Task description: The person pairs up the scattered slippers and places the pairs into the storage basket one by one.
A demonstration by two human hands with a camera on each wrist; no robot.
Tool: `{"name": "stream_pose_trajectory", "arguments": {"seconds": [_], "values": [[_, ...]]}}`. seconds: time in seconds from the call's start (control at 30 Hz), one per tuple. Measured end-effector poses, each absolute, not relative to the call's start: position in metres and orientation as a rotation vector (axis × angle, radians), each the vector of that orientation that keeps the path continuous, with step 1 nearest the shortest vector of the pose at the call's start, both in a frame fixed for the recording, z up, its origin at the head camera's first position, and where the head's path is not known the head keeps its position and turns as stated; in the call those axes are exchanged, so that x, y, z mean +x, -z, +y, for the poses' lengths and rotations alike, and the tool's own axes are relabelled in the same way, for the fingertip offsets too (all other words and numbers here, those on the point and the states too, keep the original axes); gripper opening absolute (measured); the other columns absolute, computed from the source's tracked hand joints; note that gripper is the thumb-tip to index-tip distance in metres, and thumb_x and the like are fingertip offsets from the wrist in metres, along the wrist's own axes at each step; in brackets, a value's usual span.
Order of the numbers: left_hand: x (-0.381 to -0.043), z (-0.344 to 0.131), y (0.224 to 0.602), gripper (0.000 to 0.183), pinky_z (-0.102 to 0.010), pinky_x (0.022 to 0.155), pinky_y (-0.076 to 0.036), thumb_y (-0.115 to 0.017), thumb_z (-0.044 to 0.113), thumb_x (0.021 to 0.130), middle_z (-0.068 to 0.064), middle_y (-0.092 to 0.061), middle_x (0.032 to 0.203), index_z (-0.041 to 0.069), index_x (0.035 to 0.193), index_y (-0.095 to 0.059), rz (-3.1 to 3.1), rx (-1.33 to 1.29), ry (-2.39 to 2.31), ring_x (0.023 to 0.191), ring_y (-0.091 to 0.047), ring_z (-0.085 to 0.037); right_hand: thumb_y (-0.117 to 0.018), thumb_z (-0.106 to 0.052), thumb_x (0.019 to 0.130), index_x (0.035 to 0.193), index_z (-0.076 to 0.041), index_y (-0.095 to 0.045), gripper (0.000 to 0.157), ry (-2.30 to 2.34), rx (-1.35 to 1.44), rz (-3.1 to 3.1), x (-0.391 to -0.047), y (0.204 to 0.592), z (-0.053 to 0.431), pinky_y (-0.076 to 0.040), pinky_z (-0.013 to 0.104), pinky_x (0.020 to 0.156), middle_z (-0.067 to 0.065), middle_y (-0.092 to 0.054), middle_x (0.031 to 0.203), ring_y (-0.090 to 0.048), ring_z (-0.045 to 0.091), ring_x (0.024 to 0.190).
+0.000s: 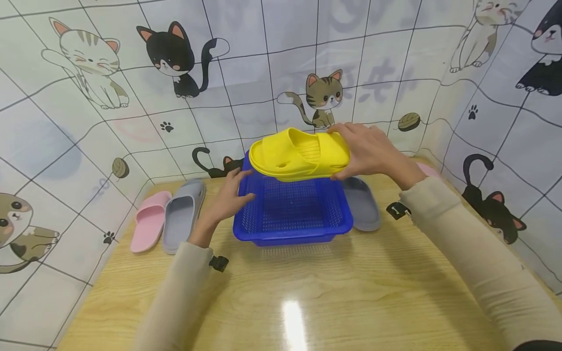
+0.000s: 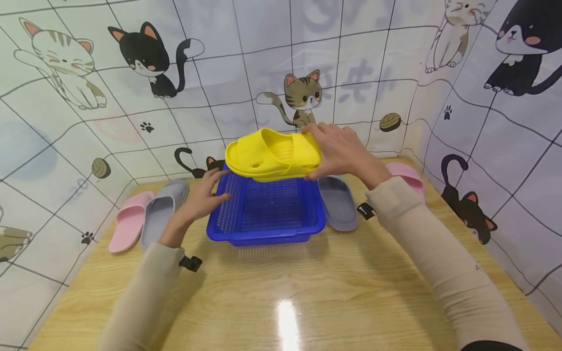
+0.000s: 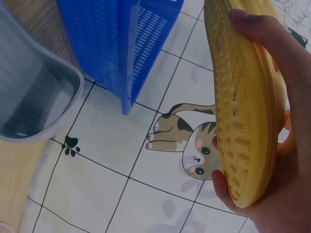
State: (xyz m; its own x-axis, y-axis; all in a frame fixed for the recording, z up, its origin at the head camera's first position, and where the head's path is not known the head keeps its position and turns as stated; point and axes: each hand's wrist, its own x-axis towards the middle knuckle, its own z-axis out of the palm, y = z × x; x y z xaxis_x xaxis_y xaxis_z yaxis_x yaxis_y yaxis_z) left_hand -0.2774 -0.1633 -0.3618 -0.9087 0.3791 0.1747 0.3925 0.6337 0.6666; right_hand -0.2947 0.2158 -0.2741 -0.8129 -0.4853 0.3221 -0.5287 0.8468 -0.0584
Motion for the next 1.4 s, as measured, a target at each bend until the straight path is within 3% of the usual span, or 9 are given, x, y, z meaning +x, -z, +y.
{"name": "stream_pose_trajectory", "arguments": {"seconds": [0.1, 0.2, 0.37, 0.63, 1.13, 1.4], "values": [[-0.271, -0.166, 0.374, 0.065, -0.069, 0.120, -0.028, -0.064, 0.008, 0.094, -0.027, -0.014, 0.168, 0.005, 0.155, -0.042, -2.868, -0.625, 1.230, 0.155, -0.021, -0.048, -0.090, -0.064, 0.059, 0.147, -0.021, -0.043, 0.108, -0.202, 0.759, -2.747, -0.296, 0.275, 0.216, -0.044, 0.042, 0.071, 0.012, -0.063, 0.129, -0.059, 0.029, 0.097], [-0.266, -0.167, 0.382, 0.066, -0.069, 0.120, -0.029, -0.063, 0.003, 0.092, -0.024, -0.012, 0.170, 0.005, 0.154, -0.042, -2.852, -0.624, 1.333, 0.155, -0.021, -0.047, -0.091, -0.063, 0.060, 0.148, -0.021, -0.043, 0.108, -0.198, 0.751, -2.761, -0.298, 0.276, 0.216, -0.044, 0.043, 0.072, 0.013, -0.062, 0.130, -0.059, 0.030, 0.099], [-0.261, -0.168, 0.390, 0.065, -0.068, 0.122, -0.024, -0.056, -0.005, 0.090, -0.017, 0.001, 0.174, -0.001, 0.153, -0.042, -2.793, -0.638, 1.467, 0.159, -0.008, -0.045, -0.091, -0.064, 0.059, 0.148, -0.022, -0.043, 0.109, -0.173, 0.743, -2.776, -0.301, 0.276, 0.214, -0.046, 0.044, 0.072, 0.013, -0.063, 0.129, -0.059, 0.029, 0.099], [-0.261, -0.167, 0.397, 0.062, -0.065, 0.127, -0.011, -0.049, -0.004, 0.095, -0.011, 0.010, 0.175, -0.003, 0.156, -0.037, -2.780, -0.601, 1.571, 0.162, 0.005, -0.039, -0.087, -0.068, 0.063, 0.147, -0.020, -0.043, 0.107, -0.125, 0.751, -2.832, -0.307, 0.273, 0.211, -0.045, 0.043, 0.069, 0.014, -0.064, 0.123, -0.060, 0.029, 0.095], [-0.260, -0.170, 0.397, 0.067, -0.066, 0.126, -0.016, -0.050, -0.003, 0.094, -0.011, 0.009, 0.175, -0.004, 0.159, -0.030, -2.791, -0.582, 1.549, 0.162, 0.003, -0.040, -0.085, -0.073, 0.064, 0.147, -0.020, -0.043, 0.107, -0.058, 0.758, -2.928, -0.328, 0.276, 0.201, -0.049, 0.048, 0.076, 0.013, -0.063, 0.134, -0.061, 0.031, 0.103], [-0.261, -0.169, 0.395, 0.069, -0.064, 0.127, -0.012, -0.051, -0.001, 0.093, -0.012, 0.009, 0.175, -0.004, 0.159, -0.029, -2.789, -0.590, 1.536, 0.162, 0.004, -0.040, -0.085, -0.073, 0.063, 0.145, -0.019, -0.045, 0.106, 0.005, 0.747, -2.944, -0.334, 0.277, 0.191, -0.049, 0.049, 0.076, 0.013, -0.064, 0.123, -0.061, 0.031, 0.100]]}}
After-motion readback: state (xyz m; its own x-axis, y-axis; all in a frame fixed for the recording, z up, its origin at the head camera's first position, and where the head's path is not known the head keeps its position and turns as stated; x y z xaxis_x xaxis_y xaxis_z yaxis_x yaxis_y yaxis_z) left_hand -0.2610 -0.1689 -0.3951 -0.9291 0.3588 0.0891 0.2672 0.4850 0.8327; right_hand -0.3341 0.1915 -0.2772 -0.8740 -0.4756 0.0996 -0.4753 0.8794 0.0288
